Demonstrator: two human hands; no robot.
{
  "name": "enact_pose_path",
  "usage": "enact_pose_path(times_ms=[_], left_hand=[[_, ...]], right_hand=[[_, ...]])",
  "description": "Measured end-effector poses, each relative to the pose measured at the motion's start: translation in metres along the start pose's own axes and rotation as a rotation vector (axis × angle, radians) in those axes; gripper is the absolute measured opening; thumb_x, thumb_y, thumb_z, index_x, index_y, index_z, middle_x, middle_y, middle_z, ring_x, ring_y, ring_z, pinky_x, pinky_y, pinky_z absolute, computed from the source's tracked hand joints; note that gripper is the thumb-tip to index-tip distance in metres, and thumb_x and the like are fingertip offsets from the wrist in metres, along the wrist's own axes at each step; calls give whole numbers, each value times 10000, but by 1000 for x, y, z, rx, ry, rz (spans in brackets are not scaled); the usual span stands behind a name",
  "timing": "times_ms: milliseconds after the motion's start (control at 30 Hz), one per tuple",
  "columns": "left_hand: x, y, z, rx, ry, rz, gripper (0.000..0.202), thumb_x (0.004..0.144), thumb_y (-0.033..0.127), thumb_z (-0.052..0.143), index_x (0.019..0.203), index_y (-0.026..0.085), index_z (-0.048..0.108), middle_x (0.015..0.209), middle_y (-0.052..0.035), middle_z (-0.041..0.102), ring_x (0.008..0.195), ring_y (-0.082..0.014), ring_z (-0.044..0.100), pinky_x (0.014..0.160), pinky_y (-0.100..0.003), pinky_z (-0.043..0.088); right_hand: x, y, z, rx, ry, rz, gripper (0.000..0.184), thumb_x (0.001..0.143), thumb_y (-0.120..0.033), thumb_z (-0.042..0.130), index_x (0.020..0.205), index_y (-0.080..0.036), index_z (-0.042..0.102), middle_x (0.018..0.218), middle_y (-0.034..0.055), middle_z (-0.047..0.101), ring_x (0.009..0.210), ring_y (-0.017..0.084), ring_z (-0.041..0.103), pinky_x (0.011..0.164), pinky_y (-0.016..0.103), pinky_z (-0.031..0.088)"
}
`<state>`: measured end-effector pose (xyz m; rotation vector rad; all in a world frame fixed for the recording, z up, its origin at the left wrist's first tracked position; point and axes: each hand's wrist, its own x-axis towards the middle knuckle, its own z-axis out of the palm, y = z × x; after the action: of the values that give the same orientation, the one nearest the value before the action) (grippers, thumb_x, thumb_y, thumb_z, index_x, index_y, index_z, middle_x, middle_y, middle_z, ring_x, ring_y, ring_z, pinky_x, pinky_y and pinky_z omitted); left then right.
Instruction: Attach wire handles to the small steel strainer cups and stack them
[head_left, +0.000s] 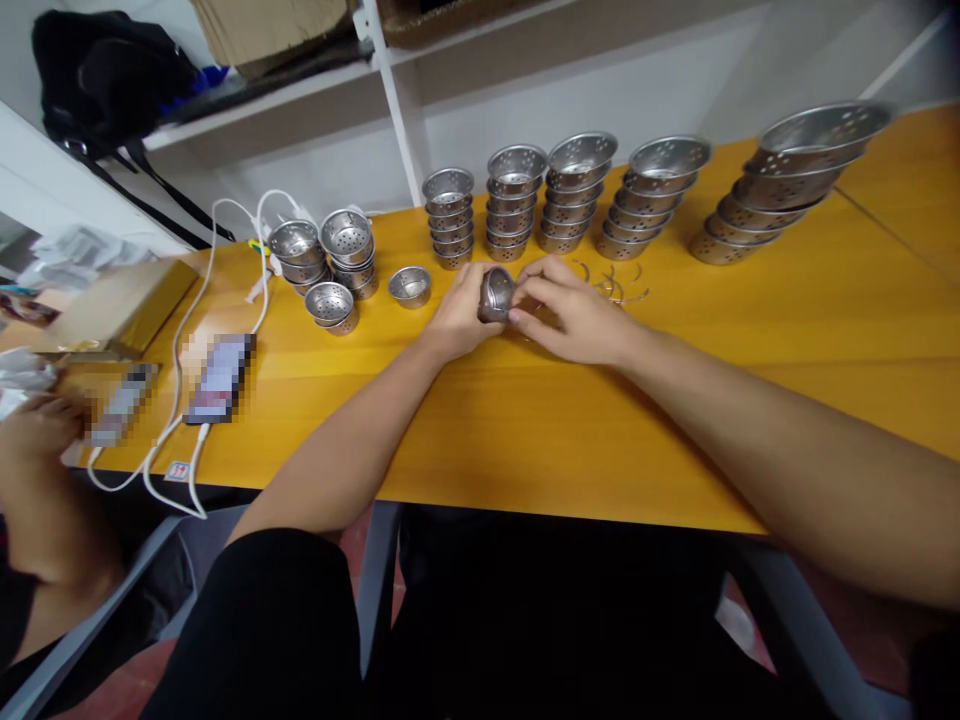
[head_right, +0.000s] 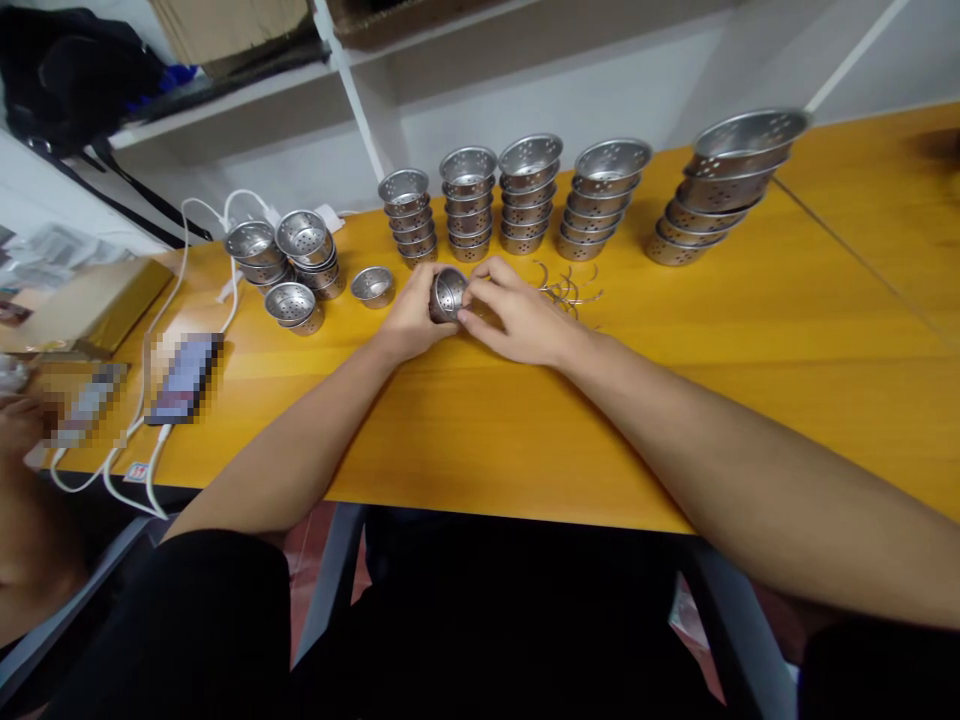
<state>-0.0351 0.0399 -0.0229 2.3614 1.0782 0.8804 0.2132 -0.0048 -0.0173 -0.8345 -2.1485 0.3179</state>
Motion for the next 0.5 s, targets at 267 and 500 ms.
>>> enact_pose_path(times_ms=[267, 500], left_hand=[[3, -8, -1, 20, -41, 34, 842, 853, 176, 755, 1603, 246, 379, 1701, -188, 606, 1586, -357, 668, 1363, -541, 568], [-1, 5, -8, -38, -93, 70, 954, 885, 282, 880, 1698, 280, 381, 1784, -182, 587, 1691, -373, 611, 1465, -571, 510]], right_hand=[[0, 12, -1, 104, 46, 140, 447, 1086, -740, 772, 1055, -297, 714, 1069, 116, 738, 1000, 361, 730, 960, 607, 670], [0, 11, 1, 118, 88, 154, 500, 1047, -808, 804, 1018, -311, 758, 1175, 136, 812, 1138, 403, 780, 1080, 666, 680]])
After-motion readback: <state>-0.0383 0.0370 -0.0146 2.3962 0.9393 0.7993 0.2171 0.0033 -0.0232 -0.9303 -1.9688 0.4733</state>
